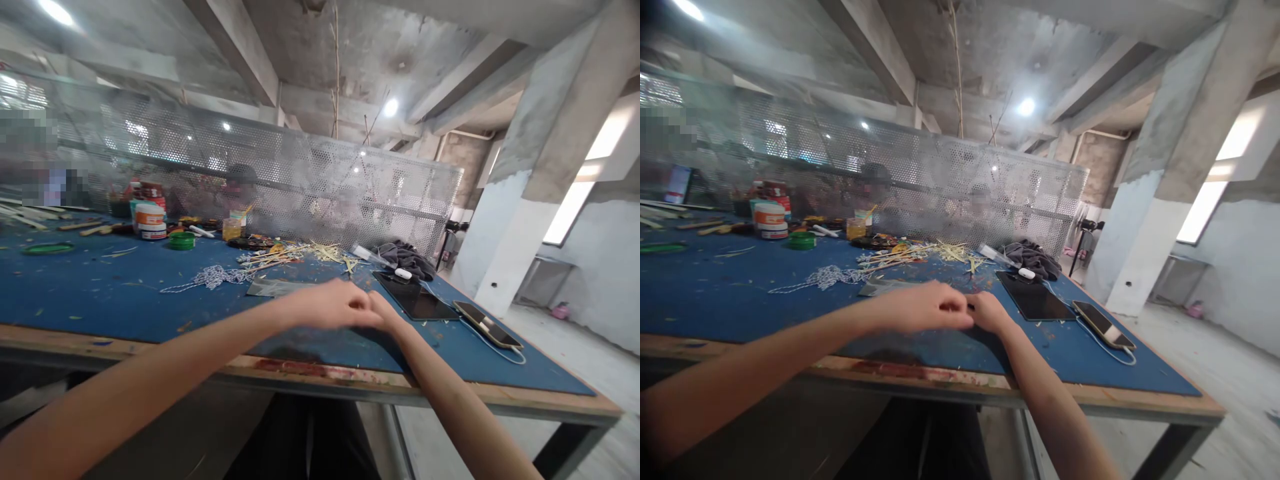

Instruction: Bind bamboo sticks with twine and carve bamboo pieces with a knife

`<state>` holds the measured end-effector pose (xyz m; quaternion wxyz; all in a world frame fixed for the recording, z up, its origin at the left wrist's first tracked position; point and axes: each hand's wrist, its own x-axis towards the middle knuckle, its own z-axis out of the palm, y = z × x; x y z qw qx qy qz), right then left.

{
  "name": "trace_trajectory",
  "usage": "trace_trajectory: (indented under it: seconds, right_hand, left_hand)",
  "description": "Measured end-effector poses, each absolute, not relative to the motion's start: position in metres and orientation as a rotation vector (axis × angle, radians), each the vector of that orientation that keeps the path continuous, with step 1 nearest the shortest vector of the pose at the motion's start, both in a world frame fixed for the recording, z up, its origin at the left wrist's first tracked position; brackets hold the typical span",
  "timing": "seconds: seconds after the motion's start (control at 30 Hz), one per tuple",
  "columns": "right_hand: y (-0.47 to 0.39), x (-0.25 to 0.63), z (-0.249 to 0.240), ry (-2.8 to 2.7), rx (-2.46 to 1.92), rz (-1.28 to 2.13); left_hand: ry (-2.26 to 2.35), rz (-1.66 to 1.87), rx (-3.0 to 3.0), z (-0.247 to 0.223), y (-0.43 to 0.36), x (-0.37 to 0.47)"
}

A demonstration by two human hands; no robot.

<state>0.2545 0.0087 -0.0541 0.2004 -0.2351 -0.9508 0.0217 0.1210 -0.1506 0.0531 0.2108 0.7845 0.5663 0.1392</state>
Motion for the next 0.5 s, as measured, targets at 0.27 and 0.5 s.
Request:
trace_trajectory:
  seconds: [0.27,0.5]
  right_hand:
    - [0.007,0.255,-0.052,-2.646,-0.604,0.081]
    - [0.006,0.255,-0.051,-2.624,-0.617,0.066]
  left_hand:
    - [1.998,0.011,1.926,0.014,-0.053,0.024]
    - [1.828,0.000,2.005,-0.001,-0.043,-0.005]
